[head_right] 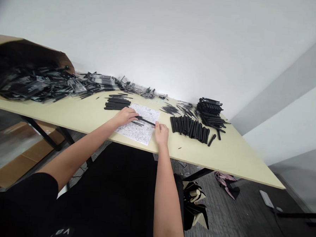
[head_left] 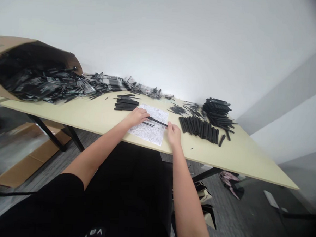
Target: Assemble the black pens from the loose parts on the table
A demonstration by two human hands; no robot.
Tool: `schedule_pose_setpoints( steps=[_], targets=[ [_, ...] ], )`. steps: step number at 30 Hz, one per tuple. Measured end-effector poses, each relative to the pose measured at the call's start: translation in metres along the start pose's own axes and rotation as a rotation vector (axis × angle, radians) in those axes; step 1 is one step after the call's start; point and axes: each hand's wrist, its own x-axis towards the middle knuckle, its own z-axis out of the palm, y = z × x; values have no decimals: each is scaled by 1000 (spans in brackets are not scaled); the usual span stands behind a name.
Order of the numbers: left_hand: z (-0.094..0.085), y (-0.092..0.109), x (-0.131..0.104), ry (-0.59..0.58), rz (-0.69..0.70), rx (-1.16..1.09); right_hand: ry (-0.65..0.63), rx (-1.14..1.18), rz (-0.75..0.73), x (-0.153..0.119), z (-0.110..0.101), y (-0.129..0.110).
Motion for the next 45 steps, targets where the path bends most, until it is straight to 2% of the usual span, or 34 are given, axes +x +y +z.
schedule_pose_setpoints(
  steps=[4,7,15,21,27,31,34,38,42,45],
  targets=[
    [1,0,0,10,6,-6,-39,-17,-32,1,0,1],
    [1,1,0,13,-8,1,1,37,-48,0,1,4],
    [-1,2,-1,14,-17,14,92,101,88,-2,1,0],
    [0,0,-1,26,2,-5,-30,-8,103,-1,-1,-2],
    [-1,1,-1,21,-27,2,37,163,47,-2,1,2],
    [-3,2,0,19,-23,-10,59,141,108,-3,1,-1],
    [-5,3,0,25,-12,-20,11,63,122,-2,-1,-4],
    [-6,4,1,30,4,-8,-62,26,66,0,-2,-2],
    [-6,4,0,24,9,19,20,120,10,-1,-1,2],
    [-5,3,0,25,1,36,71,171,57,-4,0,0]
  ],
)
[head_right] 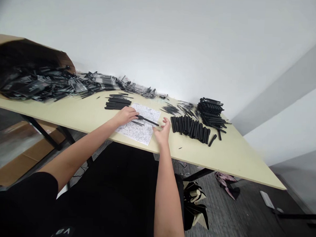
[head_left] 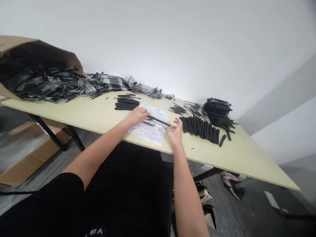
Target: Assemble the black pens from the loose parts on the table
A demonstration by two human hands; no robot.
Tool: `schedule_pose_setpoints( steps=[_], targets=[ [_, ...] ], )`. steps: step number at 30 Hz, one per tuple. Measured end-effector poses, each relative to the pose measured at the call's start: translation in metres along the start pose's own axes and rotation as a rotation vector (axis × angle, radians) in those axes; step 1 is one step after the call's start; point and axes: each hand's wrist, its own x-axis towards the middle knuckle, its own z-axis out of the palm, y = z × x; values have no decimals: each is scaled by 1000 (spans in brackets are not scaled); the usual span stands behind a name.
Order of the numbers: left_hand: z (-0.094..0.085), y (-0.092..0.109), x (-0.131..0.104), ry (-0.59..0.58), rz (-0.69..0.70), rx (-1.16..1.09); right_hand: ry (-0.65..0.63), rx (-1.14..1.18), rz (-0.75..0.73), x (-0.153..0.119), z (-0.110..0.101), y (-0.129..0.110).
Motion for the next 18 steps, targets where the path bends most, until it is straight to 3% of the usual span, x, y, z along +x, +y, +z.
schedule_pose_setpoints(
  steps=[4,8,18],
  targets=[
    [0,0,0,-5,-6,-24,-48,-40,103,-1,0,-5],
    [1,-1,0,-3,-13,-44,-119,-111,59,1,-1,-3],
    [0,-7,-4,-20,-74,-79,-28,61,-20,2,1,1]
  ],
)
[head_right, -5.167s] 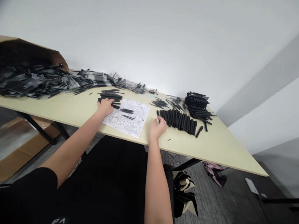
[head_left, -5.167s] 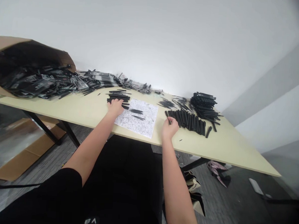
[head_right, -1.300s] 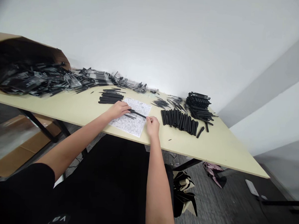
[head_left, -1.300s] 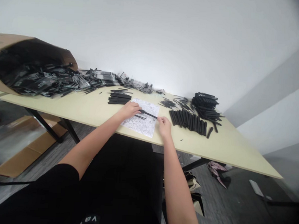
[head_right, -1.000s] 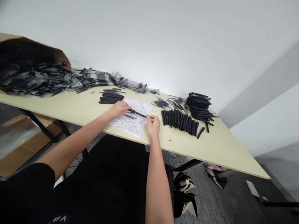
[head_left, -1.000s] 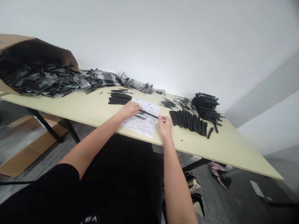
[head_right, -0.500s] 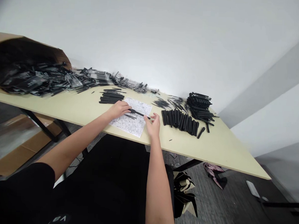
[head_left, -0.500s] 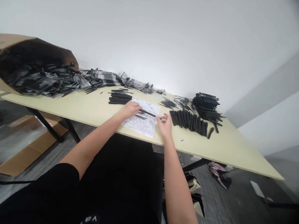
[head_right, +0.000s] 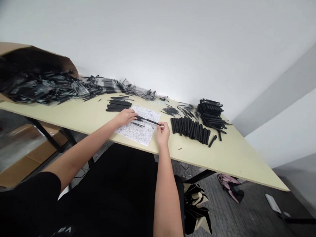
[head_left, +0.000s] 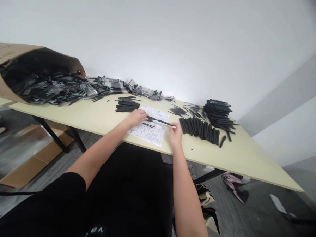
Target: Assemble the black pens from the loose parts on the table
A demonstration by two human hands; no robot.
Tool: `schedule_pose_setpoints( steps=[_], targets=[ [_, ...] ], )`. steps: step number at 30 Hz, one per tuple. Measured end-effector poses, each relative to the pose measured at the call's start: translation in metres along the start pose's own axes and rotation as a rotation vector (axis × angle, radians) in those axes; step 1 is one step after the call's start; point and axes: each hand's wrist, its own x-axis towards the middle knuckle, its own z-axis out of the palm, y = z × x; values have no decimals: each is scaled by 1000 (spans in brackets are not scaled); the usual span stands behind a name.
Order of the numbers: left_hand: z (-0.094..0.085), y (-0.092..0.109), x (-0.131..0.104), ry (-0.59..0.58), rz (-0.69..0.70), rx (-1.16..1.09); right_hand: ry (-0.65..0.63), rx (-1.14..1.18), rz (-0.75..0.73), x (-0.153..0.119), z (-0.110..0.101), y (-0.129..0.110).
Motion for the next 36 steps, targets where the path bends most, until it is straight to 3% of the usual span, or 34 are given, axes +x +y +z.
schedule_pose_setpoints(
  steps=[7,11,18,25,30,36],
  targets=[
    [-7,-22,-2,-6,-158,10,148,43,19,2,1,5],
    [-21,-40,-3,-22,-254,94,264,85,96,5,2,13],
    [-76,-93,2,-166,-508,294,216,110,71,6,6,15],
    [-120,-115,38,-236,-529,339,202,124,89,5,7,16],
    [-126,-117,60,-274,-565,319,183,136,98,5,7,17],
    [-124,-124,68,-301,-602,297,172,146,97,5,8,17]
  ],
)
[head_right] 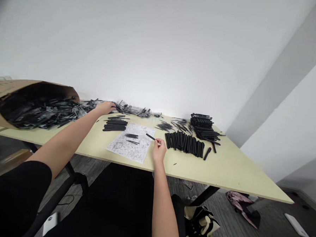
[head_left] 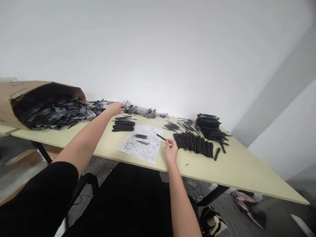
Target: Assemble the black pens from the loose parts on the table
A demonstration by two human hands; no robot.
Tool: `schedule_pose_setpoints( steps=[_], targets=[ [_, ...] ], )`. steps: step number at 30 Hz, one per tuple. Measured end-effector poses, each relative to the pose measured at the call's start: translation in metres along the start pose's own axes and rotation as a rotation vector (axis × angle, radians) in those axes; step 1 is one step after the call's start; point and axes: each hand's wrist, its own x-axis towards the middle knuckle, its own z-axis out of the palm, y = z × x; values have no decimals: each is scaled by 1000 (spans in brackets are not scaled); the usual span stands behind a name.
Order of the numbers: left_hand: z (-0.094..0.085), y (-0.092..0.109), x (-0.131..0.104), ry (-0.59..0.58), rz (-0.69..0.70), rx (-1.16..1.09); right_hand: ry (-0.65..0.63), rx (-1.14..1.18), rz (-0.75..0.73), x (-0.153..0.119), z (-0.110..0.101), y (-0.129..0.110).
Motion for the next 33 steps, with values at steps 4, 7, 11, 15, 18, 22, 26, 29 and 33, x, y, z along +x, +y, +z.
schedule_pose_setpoints(
  steps=[4,7,11,15,18,22,26,29,33],
  targets=[
    [1,-11,5,-14,-2,-9,2,8,4,0,0,1],
    [1,-20,8,1,-27,-10,3,14,5,0,1,0],
    [-1,-26,9,50,-30,-20,0,17,5,0,1,0],
    [-4,-28,10,95,-9,-47,-4,14,2,0,0,1],
    [-6,-28,10,116,-24,-65,-4,7,5,1,0,1],
    [-8,-28,9,140,-42,-84,-9,-4,8,1,-1,0],
    [-7,-29,9,144,-53,-91,-13,-4,6,0,-1,0],
    [-7,-29,10,137,-51,-89,-12,-4,9,0,0,0],
    [-6,-27,11,142,-57,-80,-8,-6,13,1,0,1]
  ],
)
